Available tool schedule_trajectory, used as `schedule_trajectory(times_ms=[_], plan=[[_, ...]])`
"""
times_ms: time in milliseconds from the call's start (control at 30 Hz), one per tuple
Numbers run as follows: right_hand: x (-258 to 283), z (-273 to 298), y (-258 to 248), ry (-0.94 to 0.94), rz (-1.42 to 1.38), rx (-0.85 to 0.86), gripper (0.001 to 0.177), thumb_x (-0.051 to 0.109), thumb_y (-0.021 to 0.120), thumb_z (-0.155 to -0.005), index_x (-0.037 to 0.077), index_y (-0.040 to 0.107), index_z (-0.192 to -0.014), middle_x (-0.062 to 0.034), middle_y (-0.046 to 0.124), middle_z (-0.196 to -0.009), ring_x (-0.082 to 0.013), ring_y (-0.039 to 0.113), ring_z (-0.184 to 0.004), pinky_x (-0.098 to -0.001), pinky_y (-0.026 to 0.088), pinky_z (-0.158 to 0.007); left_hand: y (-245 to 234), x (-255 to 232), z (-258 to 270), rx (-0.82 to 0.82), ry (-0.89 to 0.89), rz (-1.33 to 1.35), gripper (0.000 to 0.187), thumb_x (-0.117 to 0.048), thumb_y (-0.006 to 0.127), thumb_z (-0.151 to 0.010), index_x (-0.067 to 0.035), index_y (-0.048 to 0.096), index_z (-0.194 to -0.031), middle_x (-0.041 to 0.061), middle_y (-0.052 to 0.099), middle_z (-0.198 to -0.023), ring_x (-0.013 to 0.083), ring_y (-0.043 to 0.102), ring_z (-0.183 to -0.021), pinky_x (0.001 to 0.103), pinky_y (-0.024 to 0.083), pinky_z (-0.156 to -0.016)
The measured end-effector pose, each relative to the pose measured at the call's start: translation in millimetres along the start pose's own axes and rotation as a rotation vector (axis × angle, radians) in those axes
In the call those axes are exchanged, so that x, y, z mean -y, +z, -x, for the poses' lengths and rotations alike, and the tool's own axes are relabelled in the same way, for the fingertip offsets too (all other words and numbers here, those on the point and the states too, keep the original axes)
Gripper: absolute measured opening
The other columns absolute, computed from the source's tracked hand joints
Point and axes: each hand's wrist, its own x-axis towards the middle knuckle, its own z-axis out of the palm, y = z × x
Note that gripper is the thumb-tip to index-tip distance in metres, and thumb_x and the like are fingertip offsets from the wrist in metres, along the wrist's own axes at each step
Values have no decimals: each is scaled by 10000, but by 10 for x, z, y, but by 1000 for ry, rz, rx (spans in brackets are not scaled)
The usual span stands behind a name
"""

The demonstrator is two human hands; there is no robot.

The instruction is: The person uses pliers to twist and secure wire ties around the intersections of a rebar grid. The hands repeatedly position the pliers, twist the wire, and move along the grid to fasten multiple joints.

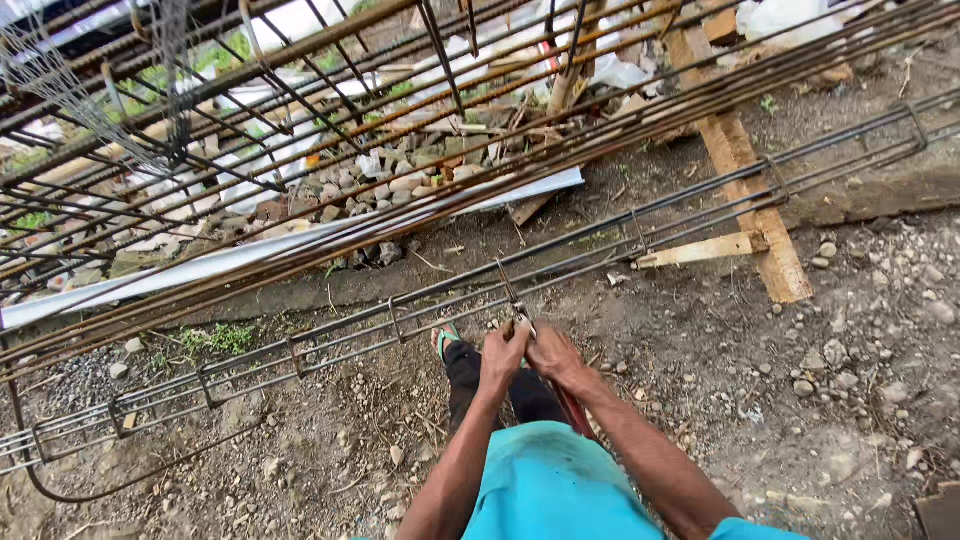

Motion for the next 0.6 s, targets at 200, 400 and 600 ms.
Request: schedule_trajectory(times_ms=[200,400,600], plan=[[798,-827,-1032,1273,-409,437,369,301,575,-881,53,553,-1153,-268,688,-1052,-491,654,-1102,-596,521,-944,181,-381,34,145,-196,526,596,-497,766,-859,22,645,-1126,245,705,-990,329,705,-950,431,596,-836],[813,-62,-1114,1324,-1482,380,369,339,666,-884,15,570,-1030,-219,763,-956,-313,750,-787,-430,645,-779,93,-544,123,293,-417,1020,278,-177,709,-938,32,629,-773,181,664,-645,337,672,-543,454,598,-526],[854,180,-867,1356,-2164,242,226,157,616,-954,66,551,-1150,-78,494,-757,-178,526,-605,-358,513,-563,136,-414,133,592,-244,1371,253,-243,718,-903,-34,591,-838,104,645,-669,233,650,-601,389,610,-685]])
